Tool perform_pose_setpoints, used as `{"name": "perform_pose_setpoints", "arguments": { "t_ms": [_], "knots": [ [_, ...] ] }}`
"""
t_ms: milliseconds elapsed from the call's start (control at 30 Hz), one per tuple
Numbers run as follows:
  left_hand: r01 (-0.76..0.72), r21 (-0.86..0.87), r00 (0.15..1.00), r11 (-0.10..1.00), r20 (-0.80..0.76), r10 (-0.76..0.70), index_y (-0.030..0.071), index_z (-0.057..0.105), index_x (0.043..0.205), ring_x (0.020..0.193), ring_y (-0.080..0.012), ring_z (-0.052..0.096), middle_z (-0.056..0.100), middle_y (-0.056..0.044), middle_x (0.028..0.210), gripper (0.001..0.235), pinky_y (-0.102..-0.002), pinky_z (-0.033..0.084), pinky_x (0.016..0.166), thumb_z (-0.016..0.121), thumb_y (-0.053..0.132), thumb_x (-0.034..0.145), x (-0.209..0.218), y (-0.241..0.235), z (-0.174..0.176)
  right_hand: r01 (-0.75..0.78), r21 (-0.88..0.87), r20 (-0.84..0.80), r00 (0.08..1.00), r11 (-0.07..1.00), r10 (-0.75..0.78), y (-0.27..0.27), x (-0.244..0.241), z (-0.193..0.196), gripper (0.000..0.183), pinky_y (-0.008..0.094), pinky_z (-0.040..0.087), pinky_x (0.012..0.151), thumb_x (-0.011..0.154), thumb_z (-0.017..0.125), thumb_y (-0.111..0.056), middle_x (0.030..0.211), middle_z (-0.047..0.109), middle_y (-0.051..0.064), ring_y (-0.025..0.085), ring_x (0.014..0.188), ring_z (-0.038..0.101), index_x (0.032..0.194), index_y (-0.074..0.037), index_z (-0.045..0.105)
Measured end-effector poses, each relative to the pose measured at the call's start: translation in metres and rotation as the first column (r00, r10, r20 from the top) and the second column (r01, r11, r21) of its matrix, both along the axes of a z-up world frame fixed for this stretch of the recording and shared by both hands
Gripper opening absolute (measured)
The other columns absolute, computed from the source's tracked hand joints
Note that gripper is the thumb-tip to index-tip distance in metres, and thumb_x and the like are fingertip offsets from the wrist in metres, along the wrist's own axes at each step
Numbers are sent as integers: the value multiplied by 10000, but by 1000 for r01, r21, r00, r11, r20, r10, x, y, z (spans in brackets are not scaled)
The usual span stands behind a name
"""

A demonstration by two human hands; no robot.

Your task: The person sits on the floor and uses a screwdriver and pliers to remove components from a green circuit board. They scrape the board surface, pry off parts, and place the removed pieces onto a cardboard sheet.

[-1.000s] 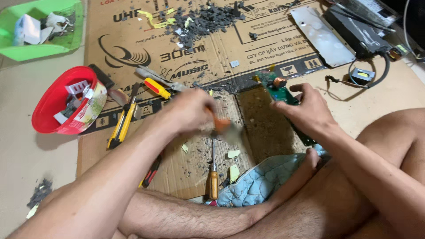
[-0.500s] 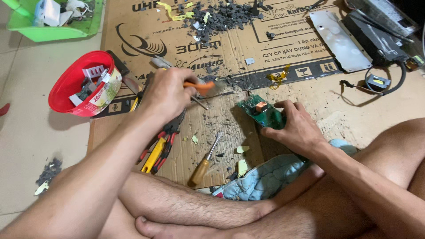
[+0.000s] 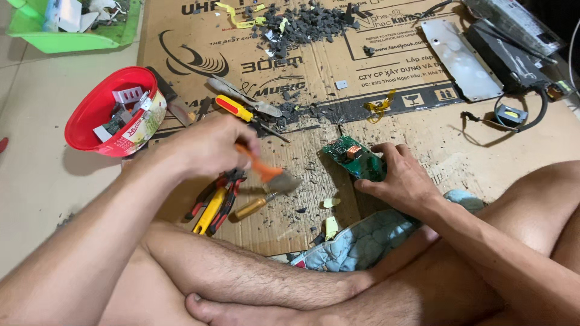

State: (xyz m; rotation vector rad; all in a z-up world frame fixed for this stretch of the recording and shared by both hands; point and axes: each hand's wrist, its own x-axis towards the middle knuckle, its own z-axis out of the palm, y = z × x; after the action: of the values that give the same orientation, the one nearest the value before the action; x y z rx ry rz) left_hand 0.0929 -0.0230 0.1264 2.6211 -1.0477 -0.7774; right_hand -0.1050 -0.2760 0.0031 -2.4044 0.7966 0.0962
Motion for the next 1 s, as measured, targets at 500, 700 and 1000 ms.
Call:
{"name": "perform_pose_setpoints", "arguments": {
  "t_ms": [500,700,1000],
  "knots": [
    [192,254,974,948,72,-217,230,835,927,1052,-325,731,805,-75,1018,222,-418,540,981,812,120,735,28,-13,14,13,3,-58,998,1000,-12,5,5,8,868,596,484,1012,700,817,-523,1304,526,200,481,1242,584,1435,-204,483],
    [18,64,992,998,126,-26,170,811,1032,1085,-360,710,753,-178,1059,214,-457,539,1003,709,63,878,-3,-23,2,24,11,-70,997,1000,-23,0,9,3,902,551,514,990,692,860,-536,1300,540,198,430,1233,610,1445,-193,500],
    [83,21,995,996,-62,-81,254,822,951,1074,-284,725,799,-56,1030,189,-434,484,1085,728,121,854,-20,-16,-9,37,-3,-82,996,999,-37,5,9,12,878,576,486,1035,700,847,-515,1285,566,188,422,1242,610,1442,-185,517]
  ]
}}
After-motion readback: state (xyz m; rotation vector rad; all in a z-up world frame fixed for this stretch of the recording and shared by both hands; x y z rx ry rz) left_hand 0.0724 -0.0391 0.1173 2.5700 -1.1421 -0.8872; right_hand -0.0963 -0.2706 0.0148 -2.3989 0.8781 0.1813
